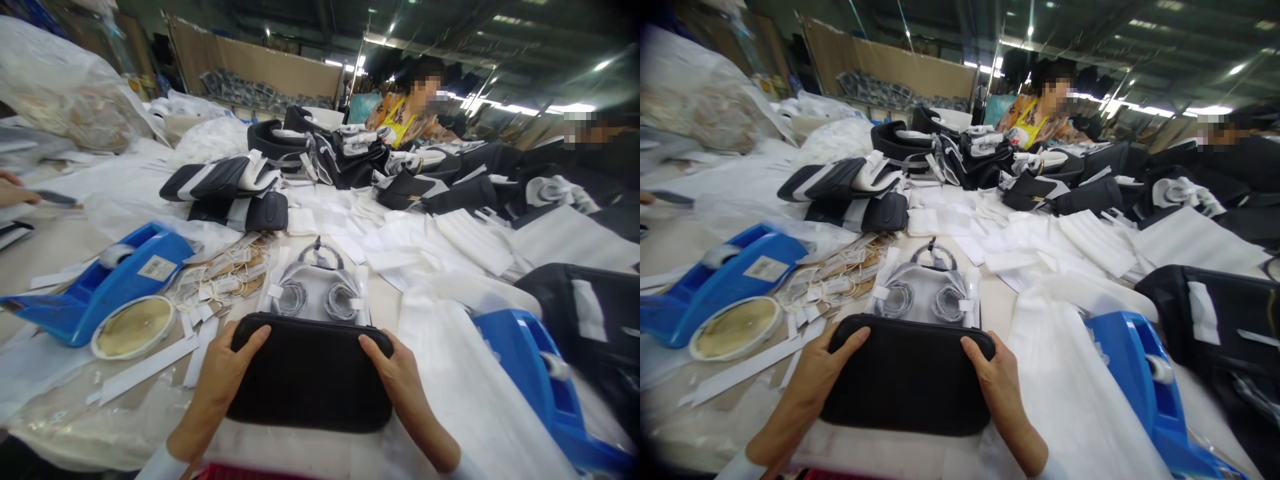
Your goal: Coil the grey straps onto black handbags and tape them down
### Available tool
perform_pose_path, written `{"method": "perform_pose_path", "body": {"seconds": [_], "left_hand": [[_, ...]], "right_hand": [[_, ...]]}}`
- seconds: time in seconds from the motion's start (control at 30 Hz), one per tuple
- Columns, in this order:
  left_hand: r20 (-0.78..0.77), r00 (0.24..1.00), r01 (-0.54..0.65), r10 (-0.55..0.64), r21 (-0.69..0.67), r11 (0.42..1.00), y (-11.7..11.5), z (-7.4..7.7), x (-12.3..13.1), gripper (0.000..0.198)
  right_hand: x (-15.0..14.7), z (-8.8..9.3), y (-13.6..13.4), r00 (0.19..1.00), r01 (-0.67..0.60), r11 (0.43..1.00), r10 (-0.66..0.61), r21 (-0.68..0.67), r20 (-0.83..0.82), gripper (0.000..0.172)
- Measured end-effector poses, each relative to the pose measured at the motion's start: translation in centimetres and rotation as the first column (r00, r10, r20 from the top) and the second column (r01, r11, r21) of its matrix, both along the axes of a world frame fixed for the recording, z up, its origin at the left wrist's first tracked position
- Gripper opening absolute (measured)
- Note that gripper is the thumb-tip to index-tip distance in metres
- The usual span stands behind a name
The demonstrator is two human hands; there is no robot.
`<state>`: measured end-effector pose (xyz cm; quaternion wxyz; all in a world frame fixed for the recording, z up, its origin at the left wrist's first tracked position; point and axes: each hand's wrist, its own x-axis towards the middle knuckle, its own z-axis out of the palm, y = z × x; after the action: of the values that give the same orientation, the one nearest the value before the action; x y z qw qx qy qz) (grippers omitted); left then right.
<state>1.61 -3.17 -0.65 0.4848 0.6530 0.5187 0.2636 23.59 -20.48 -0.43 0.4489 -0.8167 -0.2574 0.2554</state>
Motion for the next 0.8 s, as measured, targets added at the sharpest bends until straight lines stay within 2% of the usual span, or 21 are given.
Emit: {"method": "perform_pose_path", "body": {"seconds": [0.13,0.2,0.23,0.3,0.33,0.37,0.43,0.47,0.5,0.53,0.57,0.67,0.7,0.77,0.8], "left_hand": [[-0.158,0.987,0.03,0.004,0.216,0.976,0.3,-0.7,0.2,0.05],[-0.217,0.976,0.061,0.023,0.374,0.925,0.2,-0.9,0.4,0.052],[-0.243,0.969,0.076,0.048,0.475,0.877,0.0,-0.8,0.6,0.052],[-0.307,0.945,0.132,0.11,0.668,0.732,-0.5,-0.5,1.1,0.046],[-0.35,0.931,0.205,0.102,0.735,0.646,-0.9,-0.3,1.5,0.039],[-0.407,0.912,0.315,0.049,0.772,0.552,-1.2,-0.1,1.9,0.037],[-0.55,0.822,0.564,-0.146,0.753,0.339,-1.8,0.1,2.6,0.055],[-0.603,0.759,0.65,-0.244,0.722,0.238,-2.0,0.1,2.9,0.064],[-0.638,0.704,0.701,-0.312,0.693,0.166,-2.1,0.1,3.2,0.07],[-0.654,0.672,0.726,-0.348,0.675,0.134,-2.1,0.0,3.3,0.072],[-0.659,0.659,0.736,-0.361,0.663,0.133,-2.1,-0.1,3.4,0.074],[-0.664,0.643,0.754,-0.382,0.635,0.166,-1.8,-0.3,3.3,0.075],[-0.668,0.636,0.761,-0.387,0.625,0.174,-1.8,-0.2,3.3,0.075],[-0.675,0.627,0.772,-0.389,0.605,0.193,-1.8,-0.1,3.3,0.076],[-0.675,0.626,0.774,-0.39,0.6,0.203,-1.8,0.0,3.4,0.076]], "right_hand": [[0.3,-0.4,0.4,0.992,-0.01,0.999,0.016,-0.051,0.128,0.041],[0.4,-0.4,0.5,0.987,-0.016,0.998,0.025,-0.06,0.157,0.041],[0.4,-0.4,0.6,0.985,-0.02,0.998,0.03,-0.062,0.171,0.041],[0.4,-0.3,0.7,0.978,-0.022,0.998,0.033,-0.059,0.206,0.04],[0.4,-0.4,0.7,0.974,-0.019,0.998,0.031,-0.054,0.225,0.04],[0.4,-0.4,0.8,0.97,-0.014,0.999,0.025,-0.047,0.242,0.039],[0.6,-0.7,0.9,0.965,-0.014,0.999,0.023,-0.036,0.263,0.04],[0.7,-0.8,0.9,0.962,-0.019,0.999,0.027,-0.034,0.271,0.04],[0.7,-0.9,0.9,0.959,-0.027,0.999,0.037,-0.038,0.28,0.041],[0.8,-1.0,0.9,0.956,-0.041,0.998,0.053,-0.05,0.289,0.041],[0.8,-0.9,0.9,0.952,-0.057,0.996,0.076,-0.072,0.298,0.043],[0.0,0.7,0.8,0.899,-0.052,0.977,0.135,-0.205,0.417,0.038],[-0.5,1.7,0.8,0.843,-0.028,0.971,0.15,-0.236,0.516,0.03],[-1.8,3.9,1.2,0.657,-0.016,0.976,0.173,-0.216,0.733,0.016],[-2.6,5.0,1.7,0.565,-0.068,0.982,0.186,-0.179,0.804,0.022]]}}
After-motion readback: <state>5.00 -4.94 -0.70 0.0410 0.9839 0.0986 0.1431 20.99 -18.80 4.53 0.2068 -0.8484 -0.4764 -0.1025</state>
